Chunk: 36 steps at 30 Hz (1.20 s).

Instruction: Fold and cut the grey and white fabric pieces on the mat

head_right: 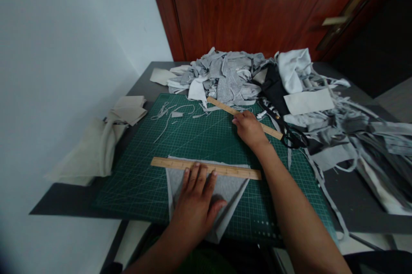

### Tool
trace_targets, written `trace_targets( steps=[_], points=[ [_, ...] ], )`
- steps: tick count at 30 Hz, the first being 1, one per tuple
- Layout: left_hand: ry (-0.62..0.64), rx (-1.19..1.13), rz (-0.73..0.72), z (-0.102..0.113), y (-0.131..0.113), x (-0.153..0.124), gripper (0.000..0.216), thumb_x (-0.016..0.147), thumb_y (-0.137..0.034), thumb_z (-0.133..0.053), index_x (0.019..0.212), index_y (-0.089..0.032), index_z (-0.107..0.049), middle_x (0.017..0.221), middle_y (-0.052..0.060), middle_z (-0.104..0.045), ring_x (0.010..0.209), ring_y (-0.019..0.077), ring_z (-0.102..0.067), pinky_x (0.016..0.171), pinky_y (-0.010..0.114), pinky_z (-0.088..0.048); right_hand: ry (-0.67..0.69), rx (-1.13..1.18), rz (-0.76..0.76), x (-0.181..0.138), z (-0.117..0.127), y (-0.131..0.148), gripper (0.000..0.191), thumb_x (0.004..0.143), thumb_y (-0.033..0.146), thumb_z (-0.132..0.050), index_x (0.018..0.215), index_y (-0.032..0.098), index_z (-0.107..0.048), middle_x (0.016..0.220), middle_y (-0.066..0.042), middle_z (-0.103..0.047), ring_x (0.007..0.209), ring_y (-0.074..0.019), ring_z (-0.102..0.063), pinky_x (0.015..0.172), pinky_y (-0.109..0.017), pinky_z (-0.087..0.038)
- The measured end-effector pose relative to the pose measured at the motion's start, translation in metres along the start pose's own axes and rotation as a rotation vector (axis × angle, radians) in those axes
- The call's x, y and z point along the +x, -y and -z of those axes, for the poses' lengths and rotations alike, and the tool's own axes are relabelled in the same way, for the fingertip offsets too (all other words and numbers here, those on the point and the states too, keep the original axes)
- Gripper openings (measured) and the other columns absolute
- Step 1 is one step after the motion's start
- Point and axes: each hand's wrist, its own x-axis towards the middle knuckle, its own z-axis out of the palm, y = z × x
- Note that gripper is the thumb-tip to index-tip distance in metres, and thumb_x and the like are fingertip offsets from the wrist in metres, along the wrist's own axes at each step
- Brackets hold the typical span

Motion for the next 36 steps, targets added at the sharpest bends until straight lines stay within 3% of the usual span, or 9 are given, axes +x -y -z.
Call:
trace_targets(
  steps=[36],
  points=[
    [-0.057, 0.053, -0.001, 0.0018, 0.0006, 0.0026, 0.066, 0.097, -0.063, -0.051, 0.143, -0.017, -0.058, 0.153, 0.018, -0.050, 0.147, 0.0393, -0.039, 0.118, 0.061, -0.036, 0.026, 0.012, -0.016, 0.0028, -0.0008, -0.0027, 0.025, 0.101, 0.025, -0.051, 0.110, 0.016, -0.072, 0.105, -0.017, -0.067, 0.102, -0.0316, -0.061, 0.090, -0.042, -0.051]
  ],
)
